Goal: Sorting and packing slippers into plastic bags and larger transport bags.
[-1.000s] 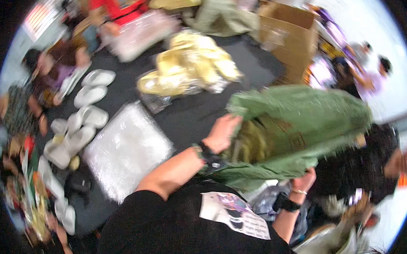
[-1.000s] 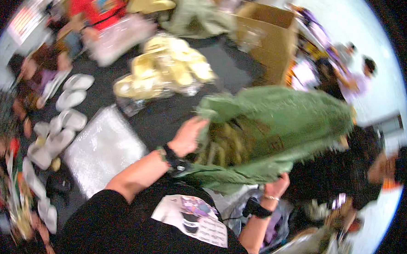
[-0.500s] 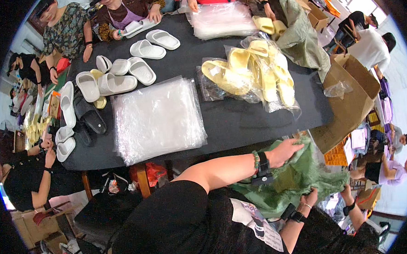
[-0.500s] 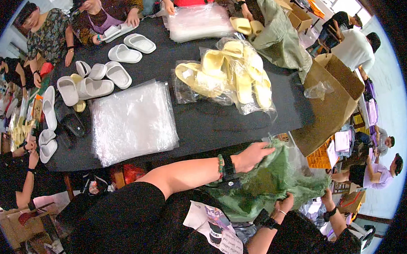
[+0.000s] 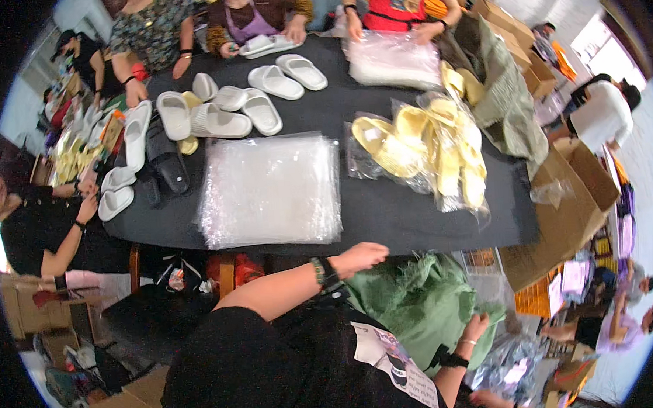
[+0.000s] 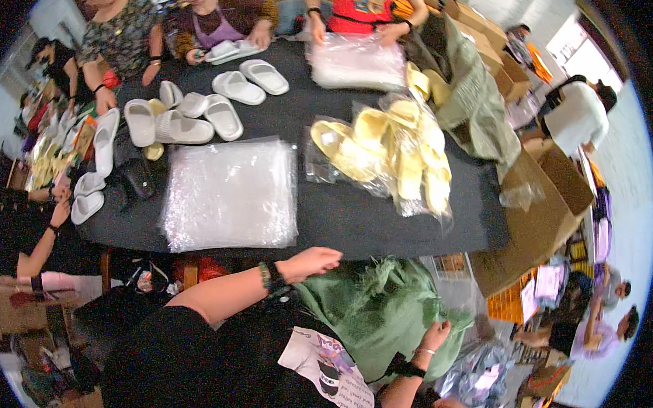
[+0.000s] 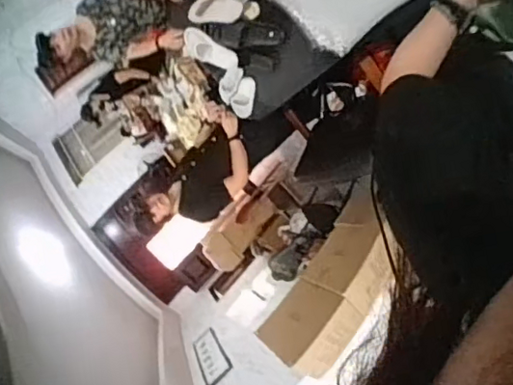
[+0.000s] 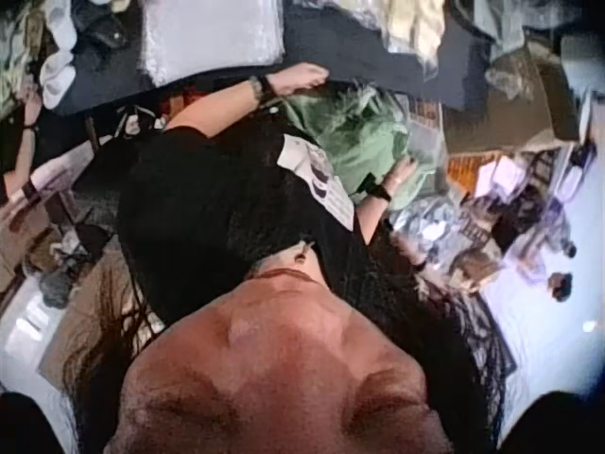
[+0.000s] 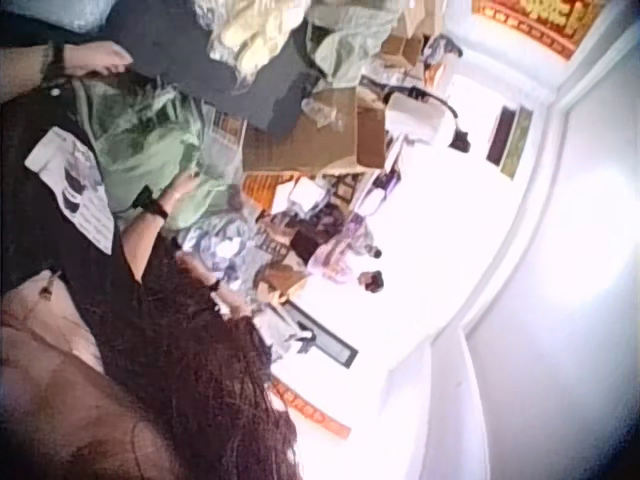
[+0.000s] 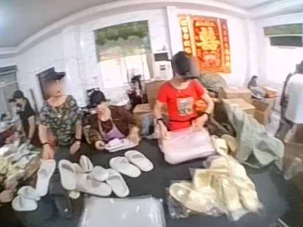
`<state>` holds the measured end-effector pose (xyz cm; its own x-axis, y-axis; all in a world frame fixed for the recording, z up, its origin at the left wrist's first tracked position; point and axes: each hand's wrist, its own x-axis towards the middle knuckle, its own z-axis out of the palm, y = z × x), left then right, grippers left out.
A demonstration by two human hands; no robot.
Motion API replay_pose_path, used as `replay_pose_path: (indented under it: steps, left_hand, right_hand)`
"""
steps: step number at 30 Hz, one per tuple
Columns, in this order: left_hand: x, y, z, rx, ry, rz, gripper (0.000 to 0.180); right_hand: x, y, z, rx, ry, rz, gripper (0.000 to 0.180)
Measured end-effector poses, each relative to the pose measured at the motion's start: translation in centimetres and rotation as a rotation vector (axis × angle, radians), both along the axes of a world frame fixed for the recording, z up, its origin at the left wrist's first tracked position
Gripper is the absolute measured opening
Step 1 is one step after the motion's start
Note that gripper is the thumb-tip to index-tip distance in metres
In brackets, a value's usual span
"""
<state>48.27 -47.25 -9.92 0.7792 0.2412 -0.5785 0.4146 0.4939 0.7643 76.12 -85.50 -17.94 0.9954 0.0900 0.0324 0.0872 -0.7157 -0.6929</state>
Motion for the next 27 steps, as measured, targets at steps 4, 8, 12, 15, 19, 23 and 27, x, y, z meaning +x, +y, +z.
replay_pose_path:
  steps: [4, 8, 12, 15, 19, 23, 27]
  left_hand:
    - [-13.8, 3.7, -3.1, -0.505, -0.11, 0.643, 0.044]
    - [-19.2, 5.8, -2.0, -0.541, 0.161, 1.234, 0.052]
    - [-26.6, 6.7, -7.7, -0.62, -0.059, 1.417, 0.032]
    - [-26.5, 7.4, -6.6, -0.673, -0.061, 1.392, 0.034]
    - [-24.9, 8.6, -8.8, -0.566, 0.003, 1.246, 0.074]
    - [-26.4, 8.8, -5.6, -0.672, 0.24, 1.451, 0.07]
    - [-27.7, 9.3, -5.6, -0.727, 0.08, 1.303, 0.08]
  right_hand:
    - [-5.4, 9.4, 3.8, 0.06, -0.02, 0.376, 0.036]
    - [-10.0, 19.8, 5.5, 0.24, 0.276, 0.743, 0.026]
    - [-15.9, 32.1, 5.9, 0.257, 0.595, 0.902, 0.038]
    - [-18.6, 38.8, 3.7, 0.171, 0.727, 0.825, 0.042]
    - [-16.5, 43.5, -4.5, -0.075, 0.275, 0.952, 0.057]
    - [-22.1, 47.9, -2.3, -0.167, 0.471, 0.914, 0.088]
    - [-24.2, 49.6, -2.5, -0.269, 0.244, 0.978, 0.09]
